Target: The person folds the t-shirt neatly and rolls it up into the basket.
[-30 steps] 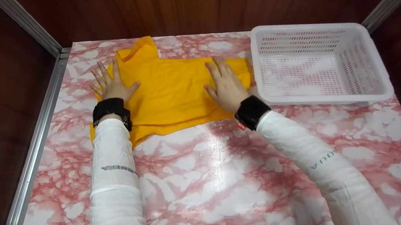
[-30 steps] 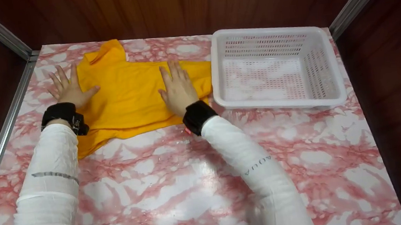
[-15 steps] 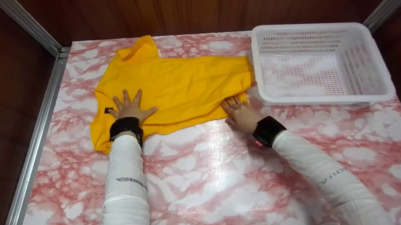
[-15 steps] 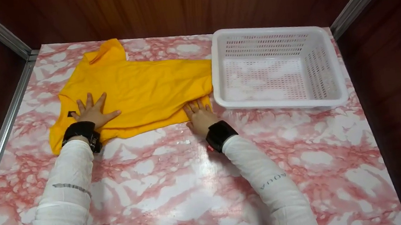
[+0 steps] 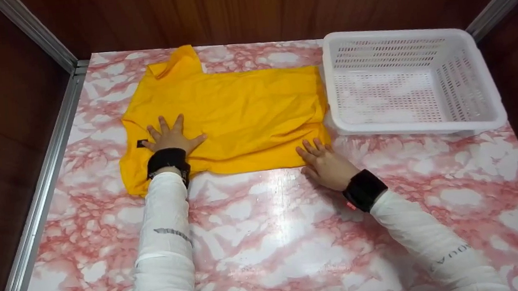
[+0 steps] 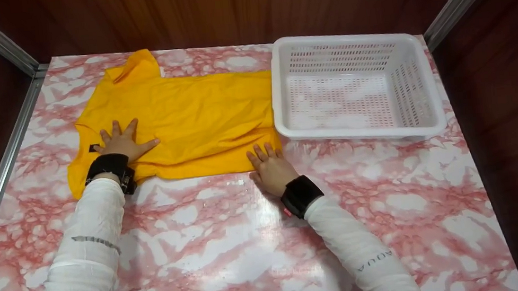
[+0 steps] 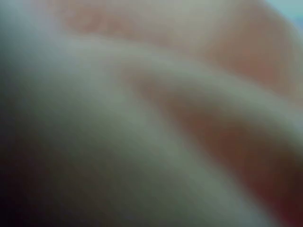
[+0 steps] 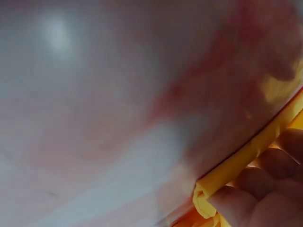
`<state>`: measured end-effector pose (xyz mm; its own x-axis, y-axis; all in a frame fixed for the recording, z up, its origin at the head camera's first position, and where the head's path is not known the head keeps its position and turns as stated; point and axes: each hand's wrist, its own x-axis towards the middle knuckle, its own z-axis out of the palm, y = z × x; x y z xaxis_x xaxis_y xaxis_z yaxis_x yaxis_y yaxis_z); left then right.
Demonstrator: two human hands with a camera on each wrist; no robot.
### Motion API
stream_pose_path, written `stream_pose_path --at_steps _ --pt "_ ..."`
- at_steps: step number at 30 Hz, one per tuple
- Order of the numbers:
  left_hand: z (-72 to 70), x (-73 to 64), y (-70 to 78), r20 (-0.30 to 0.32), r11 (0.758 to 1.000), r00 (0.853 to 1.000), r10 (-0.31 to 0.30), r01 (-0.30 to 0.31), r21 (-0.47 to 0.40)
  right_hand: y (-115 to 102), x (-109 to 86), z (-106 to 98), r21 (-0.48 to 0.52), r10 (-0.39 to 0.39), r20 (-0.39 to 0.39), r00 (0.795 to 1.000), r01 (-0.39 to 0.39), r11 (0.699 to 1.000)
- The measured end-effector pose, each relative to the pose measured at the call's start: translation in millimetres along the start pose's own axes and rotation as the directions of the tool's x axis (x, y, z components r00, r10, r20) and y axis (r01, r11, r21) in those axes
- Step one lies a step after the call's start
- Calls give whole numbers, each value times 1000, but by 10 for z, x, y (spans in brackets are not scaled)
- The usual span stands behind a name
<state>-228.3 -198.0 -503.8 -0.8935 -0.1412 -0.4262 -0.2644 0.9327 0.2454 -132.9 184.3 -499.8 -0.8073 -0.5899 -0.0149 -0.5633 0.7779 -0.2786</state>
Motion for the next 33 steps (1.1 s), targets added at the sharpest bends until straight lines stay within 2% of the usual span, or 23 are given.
stream_pose_path --at_steps 6,10,14,18,22,24,26,30,32,33 --pt "-32 -59 84 1 1000 1000 -18 18 17 -50 -184 40 -23 41 -38 998 -42 999" --pt "-15 -60 89 -12 1000 1000 -3 3 7 -61 -306 61 -42 58 -61 996 -61 997" --pt "-28 -77 18 11 997 999 53 -52 -61 -57 -425 78 -66 60 -81 995 -66 996" --pt "-89 -146 -103 40 978 988 152 -145 -147 -45 -468 61 -35 57 -127 990 -61 997" --pt "-131 -312 -183 -20 949 965 262 -262 -177 -3 -372 20 -14 74 -202 977 -78 997" --pt "-120 -425 -195 -52 937 951 305 -309 -164 28 -289 3 -17 86 -205 975 -92 996" --pt "-86 -544 -203 -71 929 938 339 -346 -134 63 -202 -4 -21 101 -157 982 -106 994" --pt "29 -786 -243 -98 910 910 402 -409 -67 127 -68 6 28 136 22 990 -137 990" --pt "94 -908 -283 -136 893 886 442 -450 -30 156 -27 25 33 135 88 987 -138 990" --pt "125 -969 -307 -162 880 869 468 -475 -6 173 -11 40 30 128 110 986 -132 991"
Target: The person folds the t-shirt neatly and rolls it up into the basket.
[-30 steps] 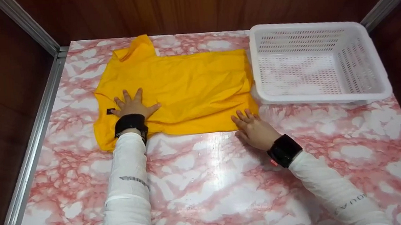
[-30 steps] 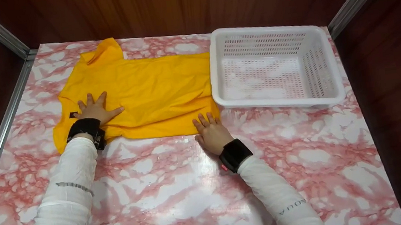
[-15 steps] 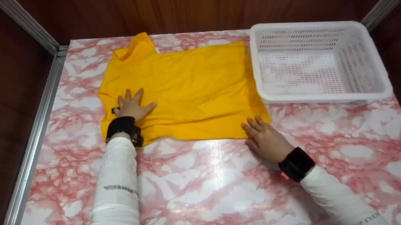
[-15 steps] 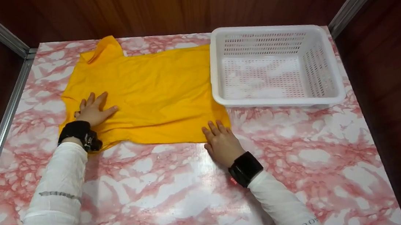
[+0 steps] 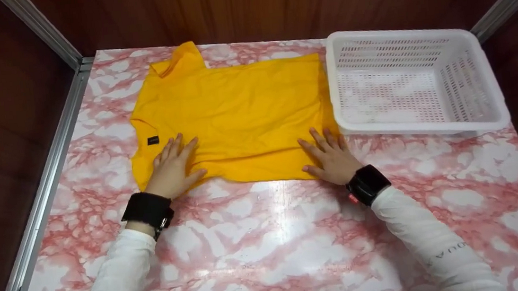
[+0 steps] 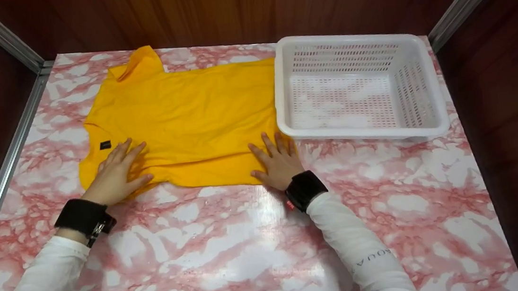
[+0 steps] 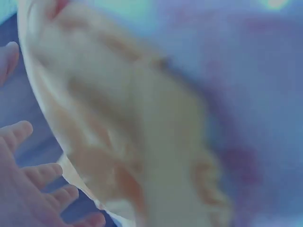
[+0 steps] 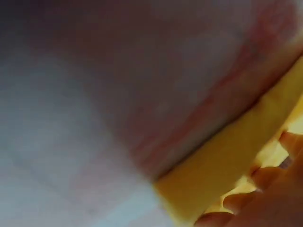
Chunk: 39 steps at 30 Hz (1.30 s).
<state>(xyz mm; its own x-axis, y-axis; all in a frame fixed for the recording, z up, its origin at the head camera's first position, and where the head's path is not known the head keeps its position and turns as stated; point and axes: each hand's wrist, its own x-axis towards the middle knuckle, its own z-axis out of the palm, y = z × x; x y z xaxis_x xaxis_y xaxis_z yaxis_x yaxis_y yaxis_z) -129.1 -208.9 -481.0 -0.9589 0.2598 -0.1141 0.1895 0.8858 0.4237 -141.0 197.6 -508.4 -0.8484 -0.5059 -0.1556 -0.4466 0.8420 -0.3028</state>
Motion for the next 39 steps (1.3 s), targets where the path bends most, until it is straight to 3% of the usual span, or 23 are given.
stream_pose_path --at_steps 2,5,8,10,15,17,20,24,29,34,39 --pt "41 -120 18 -63 996 995 82 -79 42 42 19 26 -2 -17 18 1000 17 1000" --pt "91 -281 53 -150 971 964 220 -202 126 96 21 62 18 -43 34 999 42 999" --pt "145 -379 92 -177 931 924 339 -303 205 160 3 96 33 -64 30 997 63 997" --pt "181 -405 115 -173 914 911 373 -329 239 208 -17 122 18 -77 17 997 77 997" --pt "272 -378 119 -177 927 930 322 -271 259 297 -63 176 -29 -92 6 996 92 995" --pt "307 -357 109 -192 928 931 311 -253 273 305 -65 184 -29 -94 9 996 95 995" --pt "356 -336 96 -215 911 919 330 -251 327 293 -56 187 -31 -100 12 995 101 994" --pt "406 -321 82 -226 870 901 370 -252 423 277 -42 194 -41 -110 8 994 110 993" --pt "381 -344 66 -196 847 898 394 -272 457 254 -32 191 -48 -109 -4 994 108 993" --pt "313 -514 29 -163 841 885 436 -336 424 232 -57 165 -26 -106 -10 994 106 994" --pt "293 -798 -37 -183 847 879 440 -339 409 229 -55 158 -24 -95 12 995 95 995"
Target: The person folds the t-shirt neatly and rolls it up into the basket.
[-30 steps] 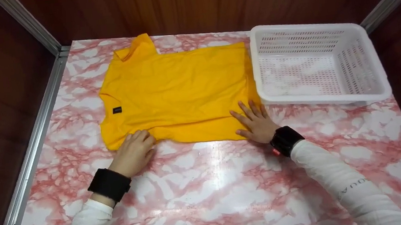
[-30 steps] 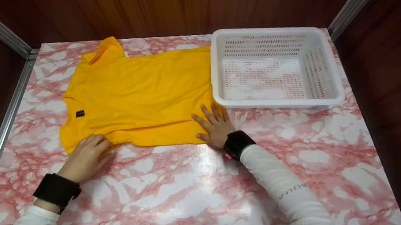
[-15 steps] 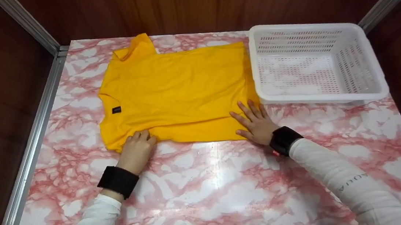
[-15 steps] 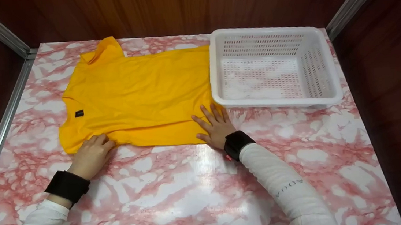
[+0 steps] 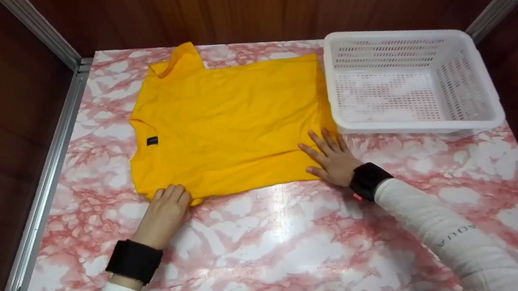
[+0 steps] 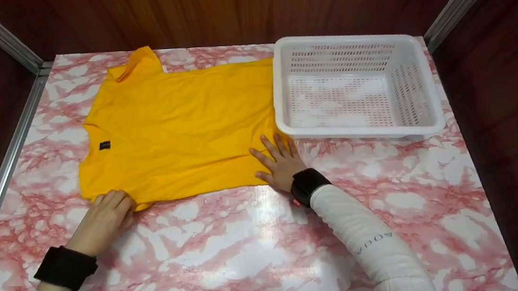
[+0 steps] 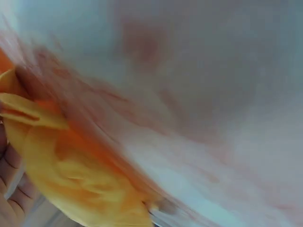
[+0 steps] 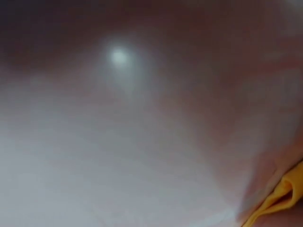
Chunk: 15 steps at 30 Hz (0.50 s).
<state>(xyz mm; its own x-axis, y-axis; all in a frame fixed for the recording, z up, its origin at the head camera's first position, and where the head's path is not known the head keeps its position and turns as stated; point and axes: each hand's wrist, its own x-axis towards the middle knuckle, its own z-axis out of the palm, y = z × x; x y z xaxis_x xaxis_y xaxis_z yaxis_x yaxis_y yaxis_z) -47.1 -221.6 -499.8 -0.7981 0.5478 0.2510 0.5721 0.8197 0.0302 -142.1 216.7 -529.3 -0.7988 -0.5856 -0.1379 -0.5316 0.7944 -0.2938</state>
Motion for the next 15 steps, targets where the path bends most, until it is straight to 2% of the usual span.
stream_pose_path --at_steps 10,12,15 --pt "-130 -545 18 -82 998 995 -65 64 -14 -19 10 -13 12 -17 -16 1000 17 1000" --pt "-158 -631 20 -76 995 993 -91 88 -38 -1 15 3 10 -15 -18 1000 15 1000" --pt "-188 -751 35 -26 988 991 -132 129 -85 33 20 31 7 -10 -9 1000 10 1000"
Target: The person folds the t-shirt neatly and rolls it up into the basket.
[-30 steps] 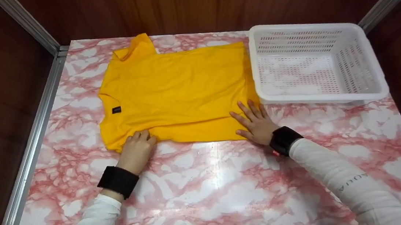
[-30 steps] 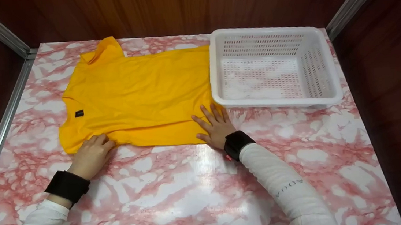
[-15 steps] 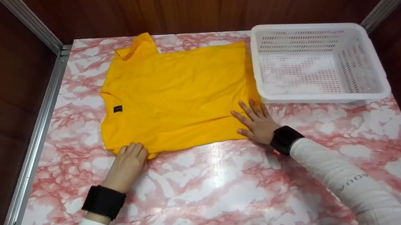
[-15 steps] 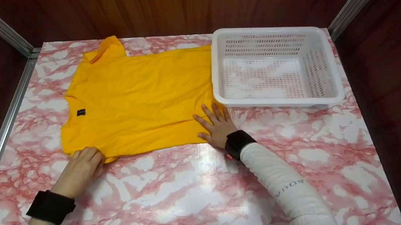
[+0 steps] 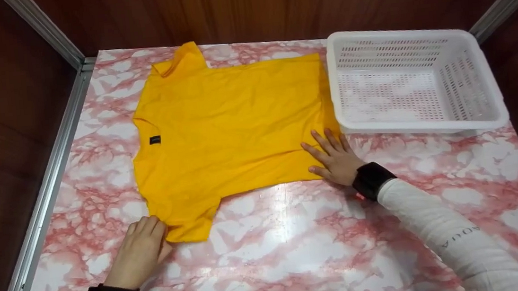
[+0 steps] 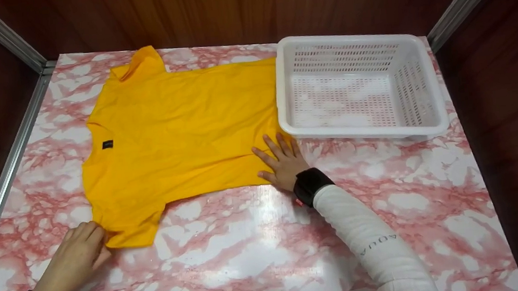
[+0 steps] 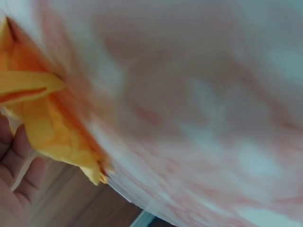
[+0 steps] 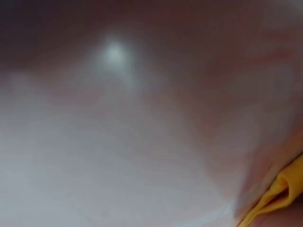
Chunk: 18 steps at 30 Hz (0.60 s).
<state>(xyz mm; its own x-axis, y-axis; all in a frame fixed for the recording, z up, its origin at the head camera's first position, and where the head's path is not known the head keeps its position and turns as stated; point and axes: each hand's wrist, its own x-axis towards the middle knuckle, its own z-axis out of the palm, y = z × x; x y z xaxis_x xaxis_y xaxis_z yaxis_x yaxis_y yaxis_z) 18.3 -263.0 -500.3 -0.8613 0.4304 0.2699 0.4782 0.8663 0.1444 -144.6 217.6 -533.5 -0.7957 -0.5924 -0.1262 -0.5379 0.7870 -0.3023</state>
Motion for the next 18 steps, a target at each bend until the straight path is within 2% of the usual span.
stream_pose_path --at_steps 5,8,11,14,16,18 --pt "10 -103 41 104 998 994 -40 45 -43 3 9 -19 25 -2 6 1000 2 1000" --pt "16 -19 48 112 997 993 -31 38 -67 -28 18 -56 14 -2 18 1000 2 1000" --pt "10 232 22 71 994 996 -44 51 -98 -82 26 -122 15 13 37 999 -14 1000" --pt "47 608 -49 81 985 991 -106 116 -128 -153 48 -198 31 46 43 998 -47 998" --pt "107 871 -123 157 971 973 -167 190 -145 -204 71 -235 45 74 40 996 -76 996" --pt "184 1104 -216 275 948 933 -232 280 -152 -241 101 -243 38 102 46 994 -103 994"
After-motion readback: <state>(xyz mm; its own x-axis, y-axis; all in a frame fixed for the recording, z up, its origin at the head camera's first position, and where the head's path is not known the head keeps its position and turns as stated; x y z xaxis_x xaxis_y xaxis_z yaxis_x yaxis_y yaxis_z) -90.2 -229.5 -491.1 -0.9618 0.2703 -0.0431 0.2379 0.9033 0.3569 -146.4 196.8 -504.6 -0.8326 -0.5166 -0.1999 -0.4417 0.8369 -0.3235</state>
